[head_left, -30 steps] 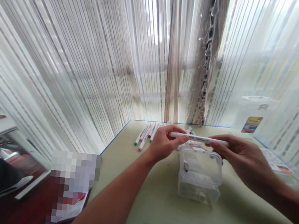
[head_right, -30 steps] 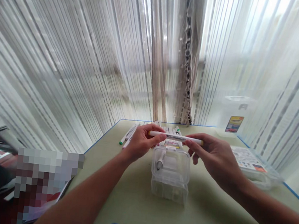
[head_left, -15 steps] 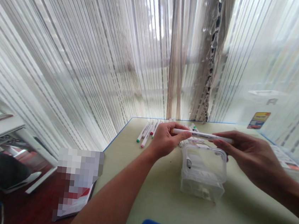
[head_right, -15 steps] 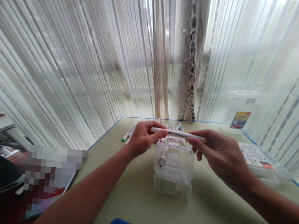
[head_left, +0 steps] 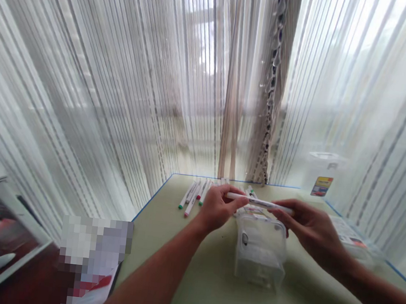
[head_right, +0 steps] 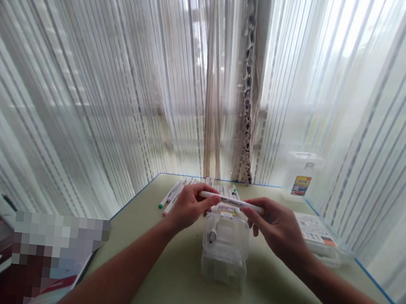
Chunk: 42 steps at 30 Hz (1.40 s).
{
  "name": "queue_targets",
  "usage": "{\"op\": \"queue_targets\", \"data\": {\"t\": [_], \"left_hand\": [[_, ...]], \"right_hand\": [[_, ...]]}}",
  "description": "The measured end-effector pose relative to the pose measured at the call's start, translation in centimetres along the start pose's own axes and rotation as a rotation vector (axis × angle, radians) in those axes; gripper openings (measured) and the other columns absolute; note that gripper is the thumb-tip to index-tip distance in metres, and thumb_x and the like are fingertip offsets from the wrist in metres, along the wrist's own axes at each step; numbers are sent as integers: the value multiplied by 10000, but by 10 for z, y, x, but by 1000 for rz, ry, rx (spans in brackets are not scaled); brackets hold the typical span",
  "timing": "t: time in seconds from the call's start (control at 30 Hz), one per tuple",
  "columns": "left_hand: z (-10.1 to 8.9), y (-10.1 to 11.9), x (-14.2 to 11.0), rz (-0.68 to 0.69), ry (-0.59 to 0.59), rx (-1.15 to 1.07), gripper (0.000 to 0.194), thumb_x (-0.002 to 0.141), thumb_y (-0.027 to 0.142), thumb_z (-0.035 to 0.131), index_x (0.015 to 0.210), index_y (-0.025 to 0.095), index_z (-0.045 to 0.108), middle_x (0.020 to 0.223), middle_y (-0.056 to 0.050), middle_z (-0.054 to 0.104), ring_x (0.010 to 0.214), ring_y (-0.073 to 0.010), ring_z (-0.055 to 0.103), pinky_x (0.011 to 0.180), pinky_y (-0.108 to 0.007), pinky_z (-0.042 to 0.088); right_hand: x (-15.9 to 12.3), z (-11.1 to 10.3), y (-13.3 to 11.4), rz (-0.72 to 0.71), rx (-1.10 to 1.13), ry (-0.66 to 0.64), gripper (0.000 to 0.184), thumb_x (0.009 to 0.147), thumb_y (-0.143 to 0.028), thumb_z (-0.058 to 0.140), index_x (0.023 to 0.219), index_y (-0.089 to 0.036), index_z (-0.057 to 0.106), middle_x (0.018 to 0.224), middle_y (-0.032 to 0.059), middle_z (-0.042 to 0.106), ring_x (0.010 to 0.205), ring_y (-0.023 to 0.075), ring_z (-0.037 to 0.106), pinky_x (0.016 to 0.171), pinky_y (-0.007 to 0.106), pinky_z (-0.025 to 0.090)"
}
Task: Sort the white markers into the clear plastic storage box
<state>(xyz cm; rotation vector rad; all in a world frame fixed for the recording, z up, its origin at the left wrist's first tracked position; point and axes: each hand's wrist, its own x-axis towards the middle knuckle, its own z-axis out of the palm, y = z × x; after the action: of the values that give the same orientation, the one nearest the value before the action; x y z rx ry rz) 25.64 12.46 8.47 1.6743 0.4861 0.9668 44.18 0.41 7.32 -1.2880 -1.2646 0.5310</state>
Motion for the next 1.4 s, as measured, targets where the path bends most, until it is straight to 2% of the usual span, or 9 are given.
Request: {"op": "queue_targets", "data": {"t": [0.1, 0.23, 0.4, 0.53, 0.7, 0.93, 1.1, 1.23, 1.4], "left_hand": [[1, -3, 1, 23, -15, 5, 309, 760, 379, 753, 881, 100, 703, 638, 0, 596, 534, -87, 513, 497, -205, 388], [1, -5, 0, 28, -24, 55, 326, 780, 383, 737, 963, 123, 666, 648, 21, 572, 532, -79, 492, 499, -194, 374], [2, -3, 0, 28, -18, -97, 335, 770, 386, 742, 952, 136, 614, 641, 45, 544, 498, -67, 470, 482, -198, 371], [2, 0, 0, 36, -13, -163, 314, 772, 397, 733, 903, 129, 633, 680, 11, 597, 484, -65, 469, 460, -208, 355], [-2, 4, 0, 45, -1, -110, 280, 758, 358, 758, 878, 117, 680, 638, 6, 599, 500, -78, 502, 469, -210, 360], [-5, 6, 0, 63, -3, -91, 253, 749, 312, 777, 885, 108, 716, 613, 14, 593, 516, -79, 502, 492, -213, 378], [-3, 5, 1, 81, 0, -118, 253, 741, 307, 789, 882, 109, 721, 643, 7, 618, 525, -75, 513, 510, -214, 393], [-1, 8, -1, 79, 15, -165, 276, 742, 338, 795, 883, 112, 721, 670, 4, 623, 526, -70, 512, 505, -209, 389], [0, 11, -3, 61, -6, -192, 310, 736, 363, 803, 892, 107, 722, 657, 6, 609, 508, -63, 491, 486, -206, 358]], "right_hand": [[0, 0, 4, 8, -15, 4, 379, 797, -496, 753, 946, -149, 721, 706, 61, 703, 548, 150, 581, 484, 272, 468], [0, 0, 3, 3, -8, 23, 386, 788, -504, 757, 931, -148, 714, 647, 39, 664, 512, 143, 554, 459, 269, 454], [1, 0, 1, -8, 30, 67, 383, 796, -506, 751, 952, -162, 694, 585, 9, 620, 490, 143, 548, 453, 269, 448], [2, -1, 4, 16, 112, 50, 366, 802, -489, 752, 961, -169, 676, 587, 5, 630, 484, 140, 551, 454, 265, 445], [4, -1, 7, 61, 239, 11, 317, 808, -440, 766, 934, -161, 685, 630, 16, 648, 519, 130, 557, 467, 251, 445], [5, 1, -4, 132, 349, 20, 354, 706, -443, 839, 862, -147, 726, 658, 42, 660, 561, 136, 578, 463, 237, 439], [6, 2, -4, 159, 348, 17, 400, 662, -481, 854, 848, -153, 720, 687, 55, 666, 576, 148, 588, 455, 238, 440], [4, 4, 3, 163, 298, -22, 397, 697, -493, 834, 871, -156, 717, 774, 69, 682, 644, 165, 603, 489, 250, 467], [3, 4, 11, 159, 247, -75, 358, 737, -464, 819, 916, -166, 731, 786, 55, 685, 679, 167, 594, 535, 264, 474]]}}
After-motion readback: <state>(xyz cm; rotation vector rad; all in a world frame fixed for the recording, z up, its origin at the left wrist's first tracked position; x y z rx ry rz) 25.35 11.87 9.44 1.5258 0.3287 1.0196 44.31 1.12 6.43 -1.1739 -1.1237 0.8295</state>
